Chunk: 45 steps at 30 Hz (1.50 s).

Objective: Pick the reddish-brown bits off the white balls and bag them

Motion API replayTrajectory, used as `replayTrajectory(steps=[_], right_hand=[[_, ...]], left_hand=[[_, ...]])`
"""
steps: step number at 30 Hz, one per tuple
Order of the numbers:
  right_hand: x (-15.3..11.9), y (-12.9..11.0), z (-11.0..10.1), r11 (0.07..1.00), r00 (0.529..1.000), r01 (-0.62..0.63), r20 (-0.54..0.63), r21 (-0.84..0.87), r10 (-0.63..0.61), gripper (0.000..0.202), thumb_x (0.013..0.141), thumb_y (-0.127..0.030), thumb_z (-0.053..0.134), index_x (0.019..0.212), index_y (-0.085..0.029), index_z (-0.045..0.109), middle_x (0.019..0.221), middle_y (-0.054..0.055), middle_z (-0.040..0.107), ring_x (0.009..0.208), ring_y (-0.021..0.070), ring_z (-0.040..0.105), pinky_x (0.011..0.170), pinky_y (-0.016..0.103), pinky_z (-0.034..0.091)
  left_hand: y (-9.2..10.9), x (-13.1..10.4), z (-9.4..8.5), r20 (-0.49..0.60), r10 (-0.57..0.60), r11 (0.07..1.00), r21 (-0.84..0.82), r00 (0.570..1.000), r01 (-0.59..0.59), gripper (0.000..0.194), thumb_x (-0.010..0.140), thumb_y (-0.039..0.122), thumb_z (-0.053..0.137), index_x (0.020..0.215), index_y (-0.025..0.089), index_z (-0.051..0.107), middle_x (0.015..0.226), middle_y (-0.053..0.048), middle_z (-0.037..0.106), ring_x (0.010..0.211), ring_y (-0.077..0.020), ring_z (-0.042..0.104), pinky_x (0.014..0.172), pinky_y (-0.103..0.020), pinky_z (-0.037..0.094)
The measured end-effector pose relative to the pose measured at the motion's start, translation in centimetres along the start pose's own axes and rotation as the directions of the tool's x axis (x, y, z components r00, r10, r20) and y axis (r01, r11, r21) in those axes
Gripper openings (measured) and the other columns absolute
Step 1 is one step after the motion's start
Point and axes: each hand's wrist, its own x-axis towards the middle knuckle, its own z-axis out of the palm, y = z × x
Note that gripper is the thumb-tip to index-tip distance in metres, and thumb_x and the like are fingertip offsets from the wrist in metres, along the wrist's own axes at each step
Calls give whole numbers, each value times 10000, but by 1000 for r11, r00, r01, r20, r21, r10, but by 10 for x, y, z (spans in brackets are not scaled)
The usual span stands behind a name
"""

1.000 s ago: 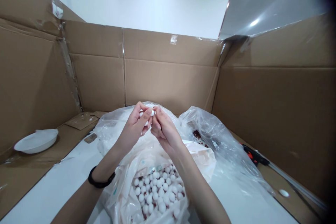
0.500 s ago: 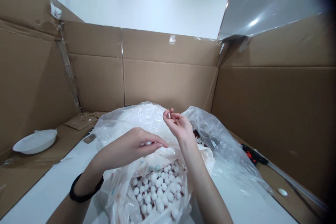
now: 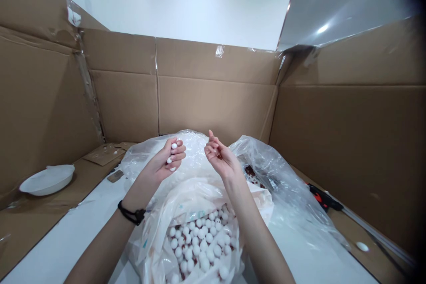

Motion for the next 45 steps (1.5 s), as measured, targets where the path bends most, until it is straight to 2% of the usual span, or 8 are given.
replayTrajectory(steps=[8, 13, 19, 29, 33, 36, 39, 45], right_hand=[[-9, 14, 0, 936, 989, 44, 149, -348, 9, 110, 904, -128, 486, 916, -158, 591, 450, -129, 326, 293, 22, 169, 306, 153, 159], [-16, 21, 5, 923, 974, -77, 168, -377, 150, 87, 887, -122, 489, 884, -148, 572, 505, -114, 387, 299, 13, 145, 305, 160, 143], [-19, 22, 6, 926, 947, -200, 181, -319, 267, 318, 986, -173, 277, 796, -141, 530, 477, -115, 244, 304, 35, 114, 319, 170, 158], [-18, 24, 1, 945, 958, -115, 218, -306, 188, 258, 870, -114, 298, 686, -160, 472, 482, -93, 260, 316, 47, 106, 328, 179, 177], [-19, 25, 3, 933, 956, -83, 237, -350, 173, 272, 867, -86, 290, 839, -131, 557, 479, -101, 295, 310, 46, 104, 324, 172, 167], [-19, 28, 4, 910, 949, 26, 295, -414, 108, 206, 874, -128, 389, 970, -152, 568, 513, -99, 385, 309, 33, 135, 322, 168, 153], [-20, 31, 5, 861, 923, 143, 380, -488, 61, 43, 858, -185, 494, 847, -185, 535, 552, -87, 464, 316, 15, 167, 334, 164, 140], [-16, 33, 3, 764, 888, 256, 456, -592, 55, 159, 839, -293, 594, 762, -181, 511, 477, -103, 400, 349, 16, 150, 360, 172, 118]], left_hand=[[-8, 3, 0, 7, 55, 998, -34, 998, -55, 246, 921, 313, 510, 737, 163, 446, 549, 85, 310, 340, -10, 300, 292, -128, 243], [-10, 2, 2, -18, 92, 995, -25, 996, -93, 308, 873, 413, 571, 736, 161, 458, 544, 82, 354, 346, -8, 304, 288, -123, 249], [-10, 1, 0, -27, 63, 997, -37, 998, -64, 333, 866, 436, 571, 702, 175, 446, 450, 108, 269, 305, -22, 256, 277, -134, 223], [-9, 3, -5, -6, 83, 996, -45, 997, -83, 231, 929, 257, 472, 718, 183, 415, 520, 95, 254, 328, -24, 284, 285, -137, 205], [-10, 4, -3, 20, 91, 996, 18, 996, -91, 158, 875, 168, 500, 726, 167, 447, 564, 87, 274, 346, -16, 283, 290, -134, 210], [-11, 2, 2, 25, 129, 989, 71, 991, -131, 168, 858, 232, 565, 739, 159, 472, 592, 82, 305, 359, -7, 287, 298, -123, 218], [-13, -3, 9, 31, 188, 976, 108, 982, -190, 204, 836, 301, 625, 761, 155, 504, 611, 78, 332, 382, 0, 300, 314, -105, 218], [-16, -10, 18, 21, 307, 911, 281, 951, -300, 225, 836, 363, 625, 803, 171, 513, 605, 82, 339, 389, -2, 297, 329, -93, 219]])
